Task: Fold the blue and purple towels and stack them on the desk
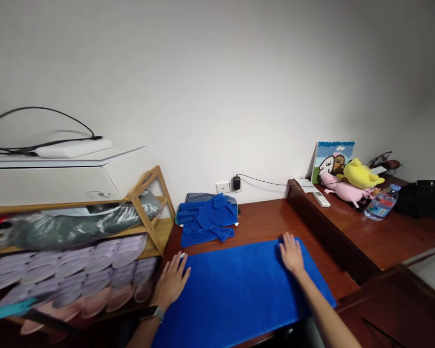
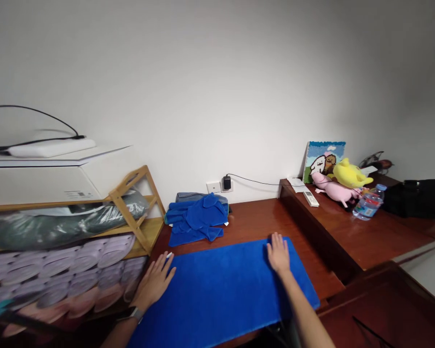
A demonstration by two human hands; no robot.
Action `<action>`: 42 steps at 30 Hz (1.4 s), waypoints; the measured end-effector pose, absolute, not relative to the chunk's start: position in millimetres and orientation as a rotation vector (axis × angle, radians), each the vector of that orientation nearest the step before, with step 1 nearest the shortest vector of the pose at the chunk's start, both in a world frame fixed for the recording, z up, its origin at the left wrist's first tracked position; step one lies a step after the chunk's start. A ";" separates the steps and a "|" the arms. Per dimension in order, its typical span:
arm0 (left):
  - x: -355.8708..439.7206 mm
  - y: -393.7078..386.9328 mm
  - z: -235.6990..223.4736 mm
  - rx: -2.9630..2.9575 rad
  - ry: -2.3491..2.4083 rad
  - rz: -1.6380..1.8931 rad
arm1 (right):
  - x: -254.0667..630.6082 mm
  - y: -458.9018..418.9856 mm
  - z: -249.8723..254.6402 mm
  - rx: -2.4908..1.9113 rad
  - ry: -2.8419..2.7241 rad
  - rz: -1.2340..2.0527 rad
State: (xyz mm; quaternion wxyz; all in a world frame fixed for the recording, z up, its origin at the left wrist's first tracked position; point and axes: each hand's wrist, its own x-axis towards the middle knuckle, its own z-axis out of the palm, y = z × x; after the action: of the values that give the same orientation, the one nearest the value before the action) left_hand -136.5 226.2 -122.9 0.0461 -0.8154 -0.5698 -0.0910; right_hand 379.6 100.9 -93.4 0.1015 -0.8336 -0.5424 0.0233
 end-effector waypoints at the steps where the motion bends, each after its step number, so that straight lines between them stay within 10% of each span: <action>1: -126.8 224.4 -122.0 -2.549 -1.660 -0.309 | 348.1 107.2 -92.4 -2.336 -1.685 0.060; 9: -102.8 219.3 -126.5 -2.587 -1.824 -0.321 | 180.1 155.2 -113.7 -1.870 -2.093 0.334; 29: -117.3 245.3 -128.7 -2.323 -2.054 -0.244 | 450.9 104.4 -119.5 -2.704 -1.523 0.234; 42: -8.0 132.3 -123.7 -2.863 -1.415 -0.428 | 158.1 64.5 -121.0 -1.811 -2.076 0.324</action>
State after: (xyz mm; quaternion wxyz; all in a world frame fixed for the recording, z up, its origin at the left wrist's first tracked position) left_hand -8.0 132.3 -123.7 -0.0404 -0.8879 -0.4386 -0.1328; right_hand 158.1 64.5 -121.0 0.1827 -0.6420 -0.7357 0.1148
